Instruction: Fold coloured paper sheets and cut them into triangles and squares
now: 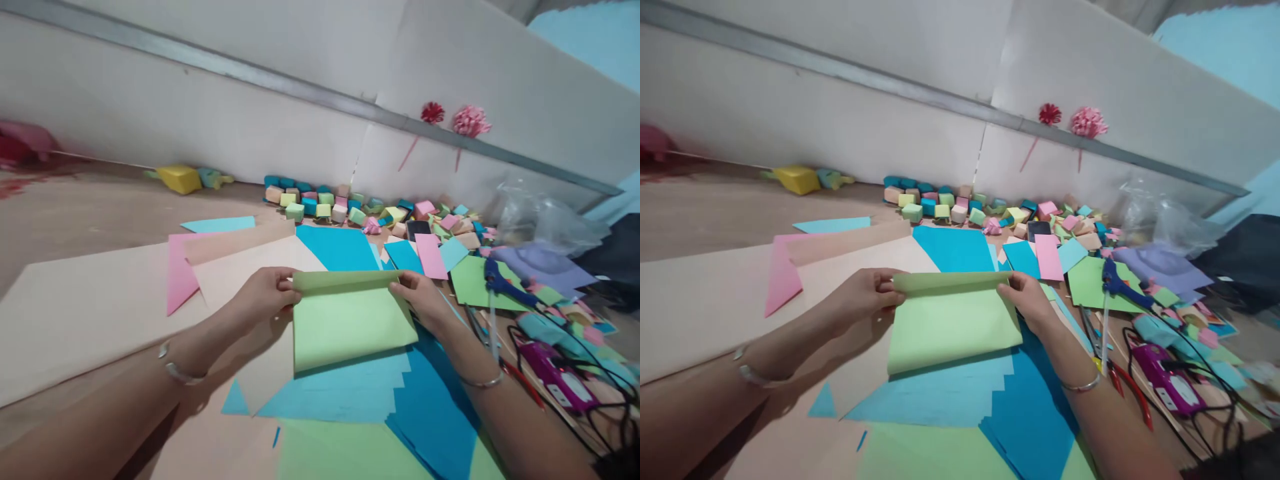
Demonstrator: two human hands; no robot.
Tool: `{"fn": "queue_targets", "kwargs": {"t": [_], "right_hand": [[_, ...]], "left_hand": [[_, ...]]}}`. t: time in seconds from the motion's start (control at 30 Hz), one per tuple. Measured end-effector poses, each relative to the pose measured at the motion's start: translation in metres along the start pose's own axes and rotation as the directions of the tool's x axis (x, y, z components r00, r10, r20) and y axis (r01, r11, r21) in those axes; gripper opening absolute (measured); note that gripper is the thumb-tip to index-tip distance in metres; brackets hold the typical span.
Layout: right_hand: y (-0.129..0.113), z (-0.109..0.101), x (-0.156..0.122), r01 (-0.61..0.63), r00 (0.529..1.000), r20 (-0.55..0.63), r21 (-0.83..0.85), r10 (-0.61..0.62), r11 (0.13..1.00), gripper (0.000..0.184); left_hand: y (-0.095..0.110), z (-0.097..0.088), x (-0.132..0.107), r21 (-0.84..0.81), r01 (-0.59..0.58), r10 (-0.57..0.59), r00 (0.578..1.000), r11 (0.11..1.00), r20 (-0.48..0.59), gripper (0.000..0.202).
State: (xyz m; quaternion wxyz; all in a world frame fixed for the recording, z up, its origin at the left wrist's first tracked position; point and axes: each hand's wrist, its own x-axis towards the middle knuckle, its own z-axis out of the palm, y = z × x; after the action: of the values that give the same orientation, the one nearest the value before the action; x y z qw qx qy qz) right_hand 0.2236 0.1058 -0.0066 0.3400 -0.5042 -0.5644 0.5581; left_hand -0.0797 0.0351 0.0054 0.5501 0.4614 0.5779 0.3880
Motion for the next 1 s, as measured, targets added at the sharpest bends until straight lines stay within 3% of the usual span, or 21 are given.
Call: {"fn": "queue_targets", "kwargs": {"t": [0.2, 0.43, 0.6, 0.9, 1.0], "right_hand": [[-0.004, 0.005, 0.002, 0.028, 0.996, -0.084, 0.094, -0.020, 0.995, 0.027], [-0.003, 0.008, 0.000, 0.070, 0.991, -0.124, 0.104, -0.057, 0.992, 0.023], [0.000, 0.009, 0.002, 0.058, 0.990, -0.132, 0.108, -0.043, 0.992, 0.020], [0.011, 0.007, 0.007, 0.036, 0.983, -0.184, 0.135, -0.010, 0.990, 0.026], [0.012, 0.007, 0.007, 0.035, 0.982, -0.188, 0.128, -0.010, 0.991, 0.026]], "left_hand": [[-0.003, -0.003, 0.003, 0.038, -0.013, 0.014, 1.000, 0.999, -0.017, 0.018], [0.007, 0.001, -0.001, 0.112, 0.028, -0.023, 0.999, 0.993, -0.044, 0.024], [0.004, -0.003, 0.002, 0.152, 0.003, 0.004, 0.999, 0.988, -0.049, 0.021], [0.008, -0.005, 0.001, 0.142, 0.040, -0.049, 0.997, 0.989, 0.066, 0.031], [0.005, -0.004, 0.000, 0.124, 0.023, -0.030, 0.998, 0.992, 0.055, 0.026]]}}
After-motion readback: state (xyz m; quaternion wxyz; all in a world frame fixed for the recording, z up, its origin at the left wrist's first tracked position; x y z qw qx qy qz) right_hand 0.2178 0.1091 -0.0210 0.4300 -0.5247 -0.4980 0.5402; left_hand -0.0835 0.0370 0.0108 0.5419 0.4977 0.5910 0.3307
